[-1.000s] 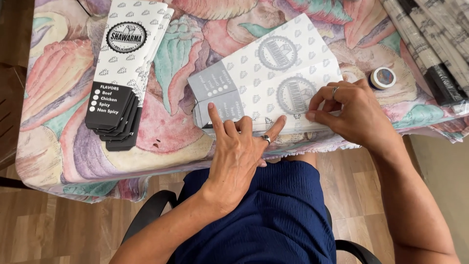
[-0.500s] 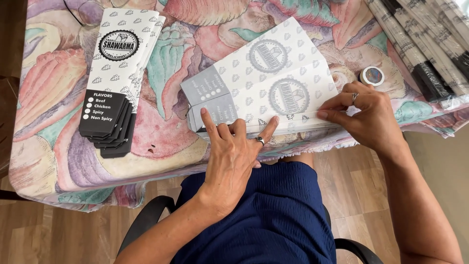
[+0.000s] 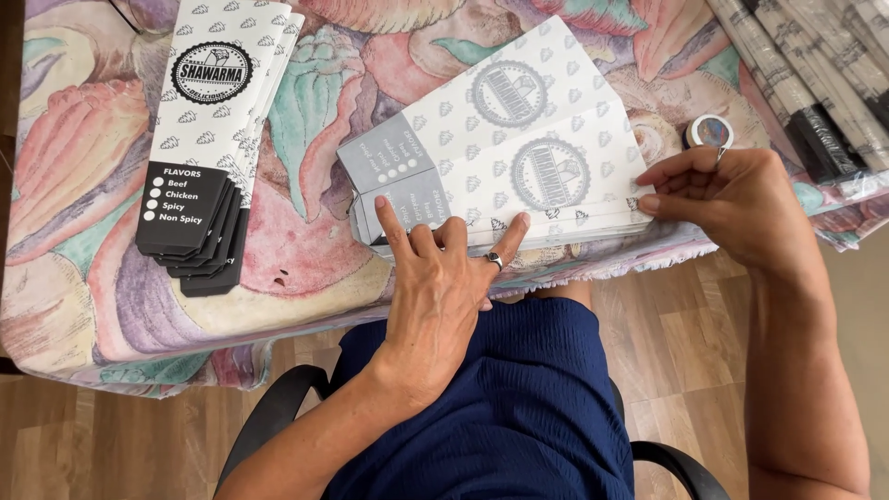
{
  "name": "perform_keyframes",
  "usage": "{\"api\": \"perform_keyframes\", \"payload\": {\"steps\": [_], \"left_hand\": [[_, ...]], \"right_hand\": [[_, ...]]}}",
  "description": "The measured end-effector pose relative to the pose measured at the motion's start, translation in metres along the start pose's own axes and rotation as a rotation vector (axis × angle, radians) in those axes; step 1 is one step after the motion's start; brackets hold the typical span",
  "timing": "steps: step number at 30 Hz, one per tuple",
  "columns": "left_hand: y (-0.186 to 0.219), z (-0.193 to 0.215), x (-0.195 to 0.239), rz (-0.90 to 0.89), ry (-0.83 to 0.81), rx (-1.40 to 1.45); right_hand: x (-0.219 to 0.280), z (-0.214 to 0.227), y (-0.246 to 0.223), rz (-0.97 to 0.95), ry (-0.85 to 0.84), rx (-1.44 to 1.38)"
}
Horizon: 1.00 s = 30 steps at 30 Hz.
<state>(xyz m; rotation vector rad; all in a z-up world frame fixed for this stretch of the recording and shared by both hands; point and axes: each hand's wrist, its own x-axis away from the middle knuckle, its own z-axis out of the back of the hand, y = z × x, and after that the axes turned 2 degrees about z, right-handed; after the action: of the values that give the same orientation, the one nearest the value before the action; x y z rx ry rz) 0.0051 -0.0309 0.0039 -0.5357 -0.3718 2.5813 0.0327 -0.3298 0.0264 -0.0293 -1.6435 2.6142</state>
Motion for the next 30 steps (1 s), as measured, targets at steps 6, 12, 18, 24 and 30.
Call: {"api": "perform_keyframes", "payload": {"steps": [6,12,18,24,30], "left_hand": [[-0.001,0.000,0.000,-0.014,-0.011,-0.007],[0.000,0.001,0.001,-0.011,-0.003,0.008],[0.001,-0.001,0.001,0.005,-0.001,0.030],[0.002,0.002,0.001,0.004,-0.023,0.029],[0.001,0.004,0.001,0.004,-0.002,0.007]], "right_hand": [[-0.012,0.021,0.020,0.090,0.174,0.213],[-0.048,0.048,0.079,0.448,0.362,0.812],[-0.056,0.057,0.073,0.410,0.330,0.734],[-0.041,0.052,0.064,0.381,0.300,0.711],[0.009,-0.030,-0.028,0.952,0.008,0.543]]}}
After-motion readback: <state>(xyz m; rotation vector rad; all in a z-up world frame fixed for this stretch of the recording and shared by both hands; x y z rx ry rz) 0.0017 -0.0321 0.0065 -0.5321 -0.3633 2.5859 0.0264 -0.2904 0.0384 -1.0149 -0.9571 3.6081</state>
